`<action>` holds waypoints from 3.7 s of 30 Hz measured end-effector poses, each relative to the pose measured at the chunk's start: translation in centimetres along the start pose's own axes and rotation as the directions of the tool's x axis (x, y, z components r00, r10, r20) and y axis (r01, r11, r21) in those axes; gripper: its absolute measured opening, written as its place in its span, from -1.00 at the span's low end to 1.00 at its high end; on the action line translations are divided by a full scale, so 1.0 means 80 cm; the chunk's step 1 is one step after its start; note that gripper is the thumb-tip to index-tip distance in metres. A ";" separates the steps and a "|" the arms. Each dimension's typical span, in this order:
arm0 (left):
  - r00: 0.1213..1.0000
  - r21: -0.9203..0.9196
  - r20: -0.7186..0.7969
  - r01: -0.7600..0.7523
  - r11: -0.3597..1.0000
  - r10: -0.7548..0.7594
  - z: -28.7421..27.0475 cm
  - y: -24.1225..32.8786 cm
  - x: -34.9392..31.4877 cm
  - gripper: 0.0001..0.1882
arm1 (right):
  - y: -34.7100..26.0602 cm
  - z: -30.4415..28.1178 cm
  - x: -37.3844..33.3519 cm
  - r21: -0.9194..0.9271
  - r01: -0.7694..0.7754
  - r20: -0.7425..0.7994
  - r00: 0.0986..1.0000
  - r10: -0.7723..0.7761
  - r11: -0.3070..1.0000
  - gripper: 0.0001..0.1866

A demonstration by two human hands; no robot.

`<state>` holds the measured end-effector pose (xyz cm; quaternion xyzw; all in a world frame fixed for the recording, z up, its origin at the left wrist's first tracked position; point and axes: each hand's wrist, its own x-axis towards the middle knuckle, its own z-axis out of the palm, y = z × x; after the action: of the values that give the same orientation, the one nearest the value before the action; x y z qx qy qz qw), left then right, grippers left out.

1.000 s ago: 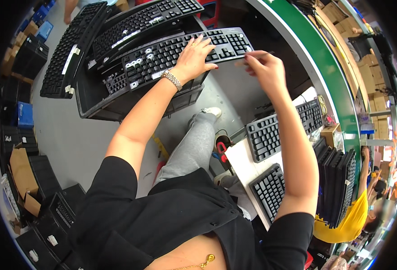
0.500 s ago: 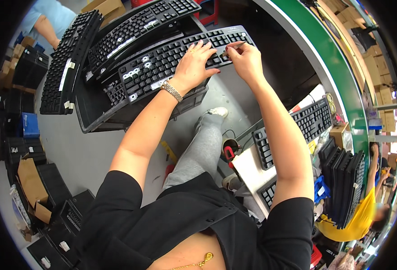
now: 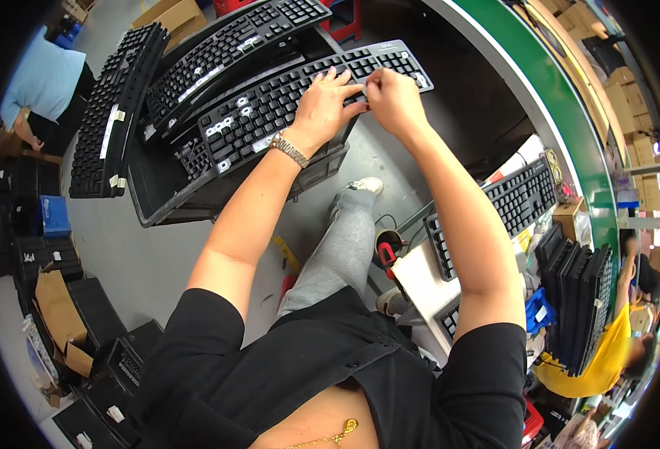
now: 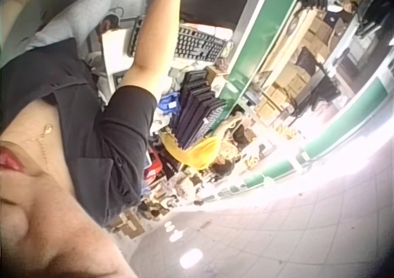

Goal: Assembling and inspecting computer keyboards at a factory workstation, which includes checking keys and cleaning surfaces.

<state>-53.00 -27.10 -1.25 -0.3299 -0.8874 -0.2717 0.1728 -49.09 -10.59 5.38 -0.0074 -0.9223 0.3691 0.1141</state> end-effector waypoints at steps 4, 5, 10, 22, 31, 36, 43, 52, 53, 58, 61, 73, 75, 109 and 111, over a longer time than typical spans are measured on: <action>1.000 0.024 -0.011 -0.009 1.000 0.009 0.002 0.003 0.002 -0.59 | 0.019 -0.002 0.002 0.326 -0.214 0.009 0.975 0.223 0.921 -0.82; 1.000 0.030 -0.016 -0.007 1.000 0.008 0.003 0.005 0.003 -0.60 | 0.027 -0.003 0.002 0.466 -0.289 0.047 0.952 0.303 0.836 -0.82; 0.999 0.054 -0.034 -0.004 0.999 0.006 0.003 0.003 0.002 -0.62 | 0.038 0.005 -0.002 0.711 -0.399 0.114 0.878 0.465 0.579 -0.81; 0.987 0.026 -0.144 -0.069 0.997 0.072 -0.010 0.013 -0.004 -0.66 | 0.019 0.006 -0.023 0.851 -0.435 0.116 0.704 0.701 0.295 -0.80; 0.974 -0.934 0.214 0.228 0.275 -0.080 -0.076 0.160 -0.048 -0.77 | 0.010 -0.128 -0.200 0.832 -0.266 0.104 0.937 0.335 0.487 -0.75; 0.845 -0.838 0.526 0.534 -0.109 0.098 -0.052 0.258 -0.087 -0.78 | -0.010 -0.174 -0.344 0.528 -0.216 -0.110 0.941 0.319 0.821 -0.67; 0.597 -0.640 0.681 0.766 -0.049 0.424 -0.022 0.398 -0.143 -0.72 | -0.004 -0.203 -0.515 0.486 -0.236 -0.345 0.833 0.433 0.841 -0.65; 0.343 -0.468 0.714 0.882 0.052 0.610 -0.003 0.516 -0.207 -0.65 | 0.030 -0.216 -0.668 0.539 -0.130 -0.599 0.635 0.487 0.832 -0.65; 0.352 -0.503 0.698 0.861 0.076 0.624 -0.001 0.523 -0.213 -0.65 | 0.031 -0.217 -0.679 0.539 -0.141 -0.600 0.627 0.496 0.830 -0.66; 0.368 -0.608 0.654 0.775 0.170 0.660 0.005 0.547 -0.236 -0.62 | 0.037 -0.220 -0.715 0.552 -0.172 -0.602 0.595 0.533 0.816 -0.67; 0.364 -0.629 0.673 0.740 0.238 0.645 0.004 0.557 -0.243 -0.59 | 0.041 -0.218 -0.728 0.571 -0.166 -0.607 0.575 0.549 0.804 -0.67; 0.346 -0.636 0.705 0.695 0.335 0.619 0.015 0.566 -0.255 -0.58 | 0.041 -0.223 -0.746 0.425 -0.291 -0.625 0.591 0.511 0.857 -0.61; 0.327 -0.621 0.716 0.702 0.349 0.617 0.015 0.567 -0.256 -0.58 | 0.040 -0.225 -0.749 0.391 -0.321 -0.610 0.611 0.504 0.862 -0.59; 0.371 -0.707 0.161 -0.604 0.369 0.915 0.091 0.572 -0.297 -0.41 | 0.090 -0.263 -0.814 -0.277 -0.548 -0.467 0.795 0.387 0.790 -0.74; 0.375 -0.711 0.157 -0.599 0.368 0.914 0.091 0.572 -0.298 -0.41 | 0.092 -0.262 -0.816 -0.398 -0.509 -0.446 0.835 0.324 0.764 -0.72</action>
<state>-5.62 -5.46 -1.77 -0.8121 -0.5022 -0.2880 -0.0730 18.49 2.60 1.71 -0.3103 -0.9241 0.1256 0.1844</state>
